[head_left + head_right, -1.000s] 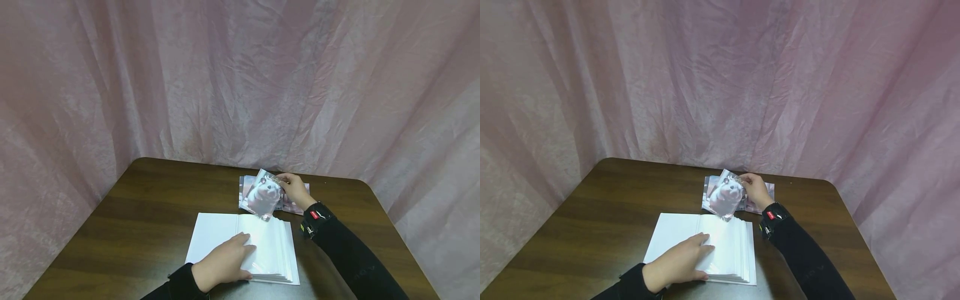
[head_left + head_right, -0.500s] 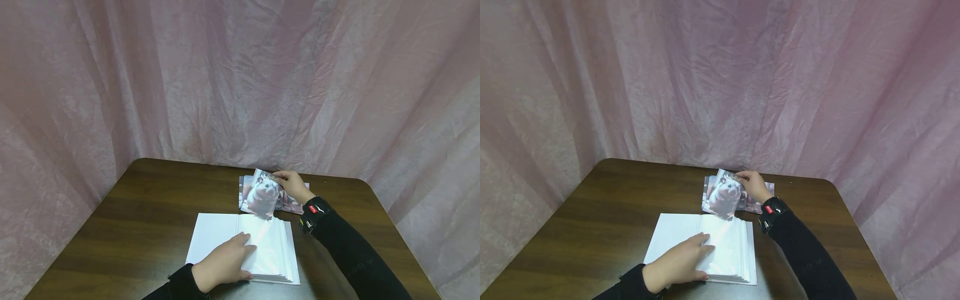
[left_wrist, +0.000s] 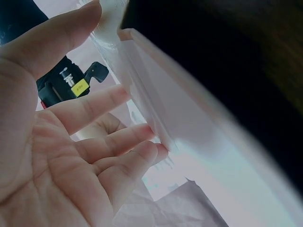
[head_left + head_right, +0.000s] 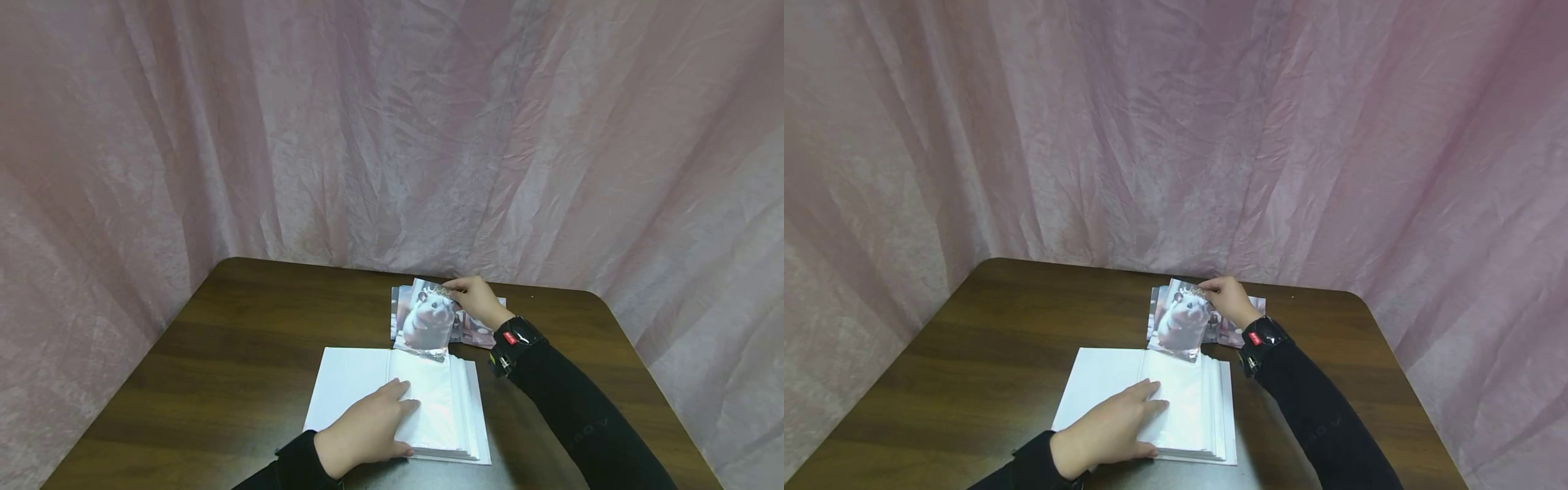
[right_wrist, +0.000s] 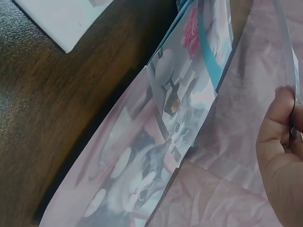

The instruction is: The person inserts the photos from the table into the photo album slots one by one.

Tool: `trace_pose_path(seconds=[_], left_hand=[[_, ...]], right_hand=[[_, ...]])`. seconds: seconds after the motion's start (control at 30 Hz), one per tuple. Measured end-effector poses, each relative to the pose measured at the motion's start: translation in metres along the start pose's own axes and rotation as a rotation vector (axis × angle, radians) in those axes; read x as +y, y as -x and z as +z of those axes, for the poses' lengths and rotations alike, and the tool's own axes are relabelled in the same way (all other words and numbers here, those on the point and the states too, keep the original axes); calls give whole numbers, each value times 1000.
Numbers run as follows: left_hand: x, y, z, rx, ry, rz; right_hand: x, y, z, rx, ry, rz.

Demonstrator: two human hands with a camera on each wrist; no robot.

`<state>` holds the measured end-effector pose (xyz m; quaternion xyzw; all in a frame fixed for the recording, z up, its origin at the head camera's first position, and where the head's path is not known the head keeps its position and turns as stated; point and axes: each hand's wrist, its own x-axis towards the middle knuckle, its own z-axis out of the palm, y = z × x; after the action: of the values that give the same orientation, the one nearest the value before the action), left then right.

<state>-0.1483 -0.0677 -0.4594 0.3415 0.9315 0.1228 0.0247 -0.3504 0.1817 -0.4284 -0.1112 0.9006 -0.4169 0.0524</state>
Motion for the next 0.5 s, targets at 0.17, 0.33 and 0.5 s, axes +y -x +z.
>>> trace_pose_path(seconds=[0.17, 0.33, 0.5], left_hand=[[1, 0, 0, -3, 1, -3], [2, 1, 0, -5, 0, -5], [2, 1, 1, 3, -10, -2]], right_hand=[[-4, 0, 0, -9, 25, -16], [-8, 1, 1, -36, 23, -17], [-11, 0, 2, -71, 48, -16]])
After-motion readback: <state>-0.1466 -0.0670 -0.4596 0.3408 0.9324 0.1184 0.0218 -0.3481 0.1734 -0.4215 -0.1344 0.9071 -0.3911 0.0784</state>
